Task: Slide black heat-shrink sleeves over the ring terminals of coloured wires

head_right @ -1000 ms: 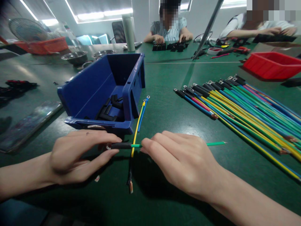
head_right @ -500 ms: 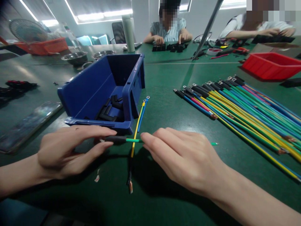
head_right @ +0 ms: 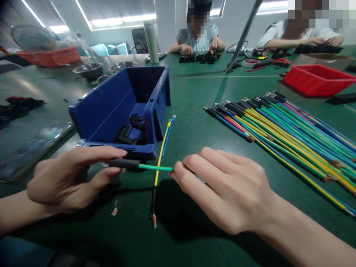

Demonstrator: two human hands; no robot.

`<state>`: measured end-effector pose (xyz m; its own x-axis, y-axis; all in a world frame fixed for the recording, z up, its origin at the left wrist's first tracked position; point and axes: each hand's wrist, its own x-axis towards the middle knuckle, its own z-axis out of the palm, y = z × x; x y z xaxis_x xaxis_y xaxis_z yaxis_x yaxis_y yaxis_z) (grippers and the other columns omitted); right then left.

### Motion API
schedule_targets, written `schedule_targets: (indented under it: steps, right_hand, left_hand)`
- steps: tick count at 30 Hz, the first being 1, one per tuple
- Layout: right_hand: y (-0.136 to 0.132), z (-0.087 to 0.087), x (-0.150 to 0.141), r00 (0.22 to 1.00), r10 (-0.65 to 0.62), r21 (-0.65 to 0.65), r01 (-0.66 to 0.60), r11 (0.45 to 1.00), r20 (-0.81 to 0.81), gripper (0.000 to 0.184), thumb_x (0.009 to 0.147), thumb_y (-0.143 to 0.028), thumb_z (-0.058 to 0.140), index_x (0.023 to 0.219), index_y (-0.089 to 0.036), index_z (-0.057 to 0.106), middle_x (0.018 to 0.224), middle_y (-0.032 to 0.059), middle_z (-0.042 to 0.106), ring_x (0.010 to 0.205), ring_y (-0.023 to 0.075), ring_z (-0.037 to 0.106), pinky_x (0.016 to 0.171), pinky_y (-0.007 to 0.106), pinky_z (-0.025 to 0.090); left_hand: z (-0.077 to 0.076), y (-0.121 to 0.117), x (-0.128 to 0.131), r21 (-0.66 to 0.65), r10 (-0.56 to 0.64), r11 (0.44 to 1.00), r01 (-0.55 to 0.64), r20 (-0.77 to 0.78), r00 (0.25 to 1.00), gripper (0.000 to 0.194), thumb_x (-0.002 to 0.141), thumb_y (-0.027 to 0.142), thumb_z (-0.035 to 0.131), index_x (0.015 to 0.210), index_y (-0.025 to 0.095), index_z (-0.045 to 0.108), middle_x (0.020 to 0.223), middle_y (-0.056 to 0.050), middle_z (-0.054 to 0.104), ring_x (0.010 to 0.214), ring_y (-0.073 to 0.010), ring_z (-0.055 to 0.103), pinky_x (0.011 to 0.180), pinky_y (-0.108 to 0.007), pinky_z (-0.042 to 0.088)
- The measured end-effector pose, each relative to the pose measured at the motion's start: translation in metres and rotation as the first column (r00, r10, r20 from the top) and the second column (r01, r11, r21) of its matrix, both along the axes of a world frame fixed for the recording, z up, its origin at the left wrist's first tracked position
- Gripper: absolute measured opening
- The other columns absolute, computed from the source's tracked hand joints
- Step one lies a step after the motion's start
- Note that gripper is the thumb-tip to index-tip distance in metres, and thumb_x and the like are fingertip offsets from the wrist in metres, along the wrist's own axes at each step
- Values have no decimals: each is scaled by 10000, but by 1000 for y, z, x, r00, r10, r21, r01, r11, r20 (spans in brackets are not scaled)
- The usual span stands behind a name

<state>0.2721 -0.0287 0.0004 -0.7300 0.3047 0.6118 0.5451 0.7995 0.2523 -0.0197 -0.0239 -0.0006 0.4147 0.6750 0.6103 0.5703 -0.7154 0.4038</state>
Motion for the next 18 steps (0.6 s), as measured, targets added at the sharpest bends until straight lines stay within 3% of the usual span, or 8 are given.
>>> schedule_targets:
  steps: [2, 4, 8, 11, 14, 16, 18]
  right_hand:
    - [0, 2, -2, 1000, -5, 2, 5, 1000, -20, 128, 887, -160, 684, 999, -138, 626, 827, 16, 679, 731, 107, 580, 639, 273, 396]
    - [0, 3, -5, 996, -64, -17, 63, 998, -68, 69, 899, -151, 671, 952, -152, 627, 783, 1, 671, 685, 79, 572, 621, 247, 401]
    - [2, 4, -9, 954, -227, -93, 212, 973, -198, 65, 937, -176, 636, 882, -179, 602, 709, -37, 624, 590, 17, 521, 558, 176, 376]
    - [8, 2, -8, 906, -315, -159, 280, 947, -282, 130, 936, -208, 646, 827, -184, 581, 639, -55, 568, 528, 3, 474, 523, 162, 355]
    - [17, -3, -3, 865, -383, -228, 322, 919, -324, 166, 932, -263, 660, 807, -183, 586, 627, -52, 574, 503, 10, 469, 511, 160, 374]
    - [24, -7, 3, 844, -433, -303, 342, 890, -318, 186, 928, -312, 661, 806, -184, 605, 642, -40, 599, 506, 29, 480, 512, 175, 386]
    - [31, -10, 10, 816, -519, -422, 389, 819, -255, 238, 919, -397, 648, 807, -187, 643, 643, -23, 609, 512, 56, 491, 499, 202, 367]
  left_hand:
    - [-5, 0, 3, 55, -39, 998, 36, 58, 998, 293, 964, 303, 676, 1247, 229, 651, 894, 9, 762, 714, -96, 732, 699, -155, 604]
    - [-7, -1, 4, 26, -107, 994, 104, 131, 986, 387, 958, 239, 675, 1329, 192, 575, 859, 10, 728, 695, -86, 718, 664, -146, 597]
    - [-6, -1, 4, 15, -154, 988, 154, 206, 967, 356, 978, 199, 611, 1325, 178, 534, 865, 3, 691, 693, -88, 687, 627, -180, 589]
    - [-7, 5, 4, 96, -274, 956, 277, -46, 961, 232, 1012, 177, 527, 1240, 147, 562, 881, -23, 705, 780, -120, 693, 699, -240, 588]
    - [-11, 11, 7, 86, -408, 877, 473, -388, 827, 231, 1037, 141, 420, 1216, 114, 564, 842, -41, 687, 705, -148, 632, 590, -275, 490]
    - [-14, 13, 10, 65, -419, 853, 518, -505, 754, 251, 1049, 127, 378, 1214, 120, 567, 825, -32, 666, 645, -157, 567, 542, -294, 417]
    - [-15, 14, 13, 51, -417, 850, 525, -544, 728, 253, 1056, 126, 365, 1197, 130, 575, 840, -29, 656, 647, -161, 542, 553, -298, 402]
